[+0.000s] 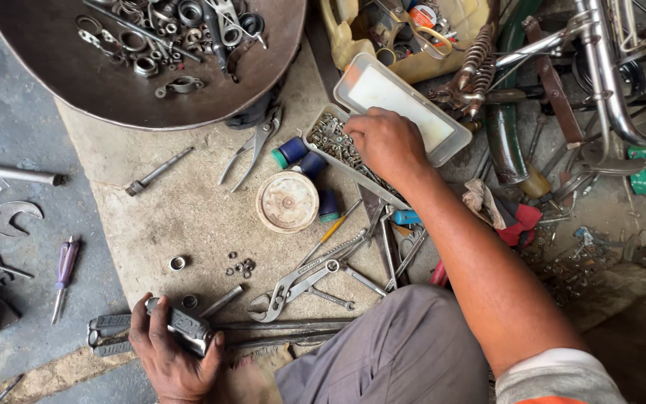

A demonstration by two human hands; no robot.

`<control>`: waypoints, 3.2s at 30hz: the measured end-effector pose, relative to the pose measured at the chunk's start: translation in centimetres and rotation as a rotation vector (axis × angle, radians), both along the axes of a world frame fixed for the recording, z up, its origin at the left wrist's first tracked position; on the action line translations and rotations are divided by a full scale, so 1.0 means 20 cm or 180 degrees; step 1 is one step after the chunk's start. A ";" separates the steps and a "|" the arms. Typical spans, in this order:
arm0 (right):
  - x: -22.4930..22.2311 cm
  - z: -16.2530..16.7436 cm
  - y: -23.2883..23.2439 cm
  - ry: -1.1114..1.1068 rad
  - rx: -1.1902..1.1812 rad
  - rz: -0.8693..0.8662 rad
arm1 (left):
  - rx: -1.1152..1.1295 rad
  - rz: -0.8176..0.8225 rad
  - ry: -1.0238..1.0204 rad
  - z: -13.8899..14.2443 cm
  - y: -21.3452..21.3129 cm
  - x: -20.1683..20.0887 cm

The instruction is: The person cleans small metal parts with a cloth, then assembles them by inserting ball bearings and a small pin into a cylindrical housing. The person handles the parts one at a time and places them on the floor.

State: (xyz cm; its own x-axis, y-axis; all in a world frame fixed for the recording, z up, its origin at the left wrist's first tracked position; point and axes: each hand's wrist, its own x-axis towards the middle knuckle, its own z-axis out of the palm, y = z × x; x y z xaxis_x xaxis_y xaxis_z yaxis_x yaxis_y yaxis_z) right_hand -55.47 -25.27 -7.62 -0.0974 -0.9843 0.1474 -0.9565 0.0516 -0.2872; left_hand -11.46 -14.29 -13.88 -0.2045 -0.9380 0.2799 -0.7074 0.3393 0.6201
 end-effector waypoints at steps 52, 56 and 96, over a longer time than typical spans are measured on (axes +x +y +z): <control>1.69 0.77 1.03 -0.2141 0.0371 0.1226 | 0.2490 0.0725 0.1876 0.80 0.55 0.36; 1.69 0.78 1.01 -0.2233 0.0775 0.1117 | 0.2035 0.0456 0.1413 0.79 0.56 0.38; 1.73 0.62 1.15 -0.0934 -0.0720 0.1310 | 0.1544 0.0763 0.0262 0.95 0.52 0.36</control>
State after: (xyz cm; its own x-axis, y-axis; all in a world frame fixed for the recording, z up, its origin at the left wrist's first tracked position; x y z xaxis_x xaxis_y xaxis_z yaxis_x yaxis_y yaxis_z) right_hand -20.90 -2.33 4.75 0.2200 -0.8966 0.3843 -0.7628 -0.4036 -0.5052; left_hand -4.19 -3.84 5.07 0.0350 -0.9811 -0.1902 -0.6724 -0.1640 0.7218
